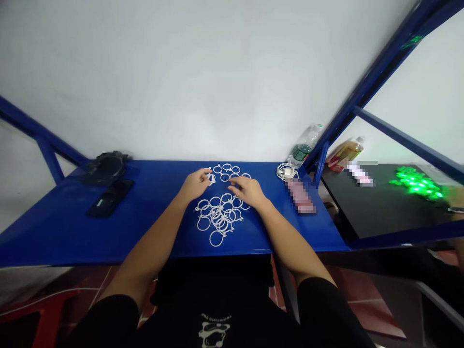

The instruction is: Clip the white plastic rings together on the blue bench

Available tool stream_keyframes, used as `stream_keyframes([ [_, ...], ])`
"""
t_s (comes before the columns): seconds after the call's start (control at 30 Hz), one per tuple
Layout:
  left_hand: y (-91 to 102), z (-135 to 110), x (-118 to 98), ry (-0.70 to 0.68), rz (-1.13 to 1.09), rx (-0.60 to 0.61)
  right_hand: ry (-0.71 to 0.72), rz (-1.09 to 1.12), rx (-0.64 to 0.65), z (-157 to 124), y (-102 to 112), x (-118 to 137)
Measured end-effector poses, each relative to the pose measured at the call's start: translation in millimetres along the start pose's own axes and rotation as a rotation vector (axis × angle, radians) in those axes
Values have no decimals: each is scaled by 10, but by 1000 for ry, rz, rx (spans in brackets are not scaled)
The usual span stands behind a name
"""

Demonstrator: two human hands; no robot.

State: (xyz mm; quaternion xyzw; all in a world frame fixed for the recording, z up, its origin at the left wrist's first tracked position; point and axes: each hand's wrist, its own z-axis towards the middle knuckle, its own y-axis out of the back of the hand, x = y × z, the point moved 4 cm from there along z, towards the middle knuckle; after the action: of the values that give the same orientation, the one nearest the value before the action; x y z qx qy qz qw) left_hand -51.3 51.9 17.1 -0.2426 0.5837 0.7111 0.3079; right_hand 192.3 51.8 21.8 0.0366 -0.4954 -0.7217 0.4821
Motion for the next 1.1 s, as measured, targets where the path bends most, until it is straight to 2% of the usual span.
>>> stream_keyframes([
  [0.1, -219, -86, -221, -89, -34, 0, 52, 26, -11, 2, -54, 125],
  [0.2, -329, -145, -327, -160, -50, 19, 103, 30, -62, 5, -66, 169],
  [0.27, -323, -162, -361, -250, -68, -17, 117, 35, -102, 4, -58, 157],
  [0.4, -236, -197, -432, -513, -97, -164, 98, 56, -152, -7, -34, 126],
  [0.5, -241, -221, -478, -619, -122, -135, 108, 73, -178, -24, -16, 160],
  [0.7, -255, -219, -460, -604, -132, -49, 109, 103, -179, -26, -5, 189],
  [0.83, -175, -141, -317, -499, -63, -31, -16, 1, -221, -10, 81, -44],
  [0.97, -173, -86, -151, -396, 72, 153, -148, -156, -221, -9, 183, -331],
  [1.1, -303, -126, -90, -371, 107, 321, -163, -234, -126, 3, 154, -422],
])
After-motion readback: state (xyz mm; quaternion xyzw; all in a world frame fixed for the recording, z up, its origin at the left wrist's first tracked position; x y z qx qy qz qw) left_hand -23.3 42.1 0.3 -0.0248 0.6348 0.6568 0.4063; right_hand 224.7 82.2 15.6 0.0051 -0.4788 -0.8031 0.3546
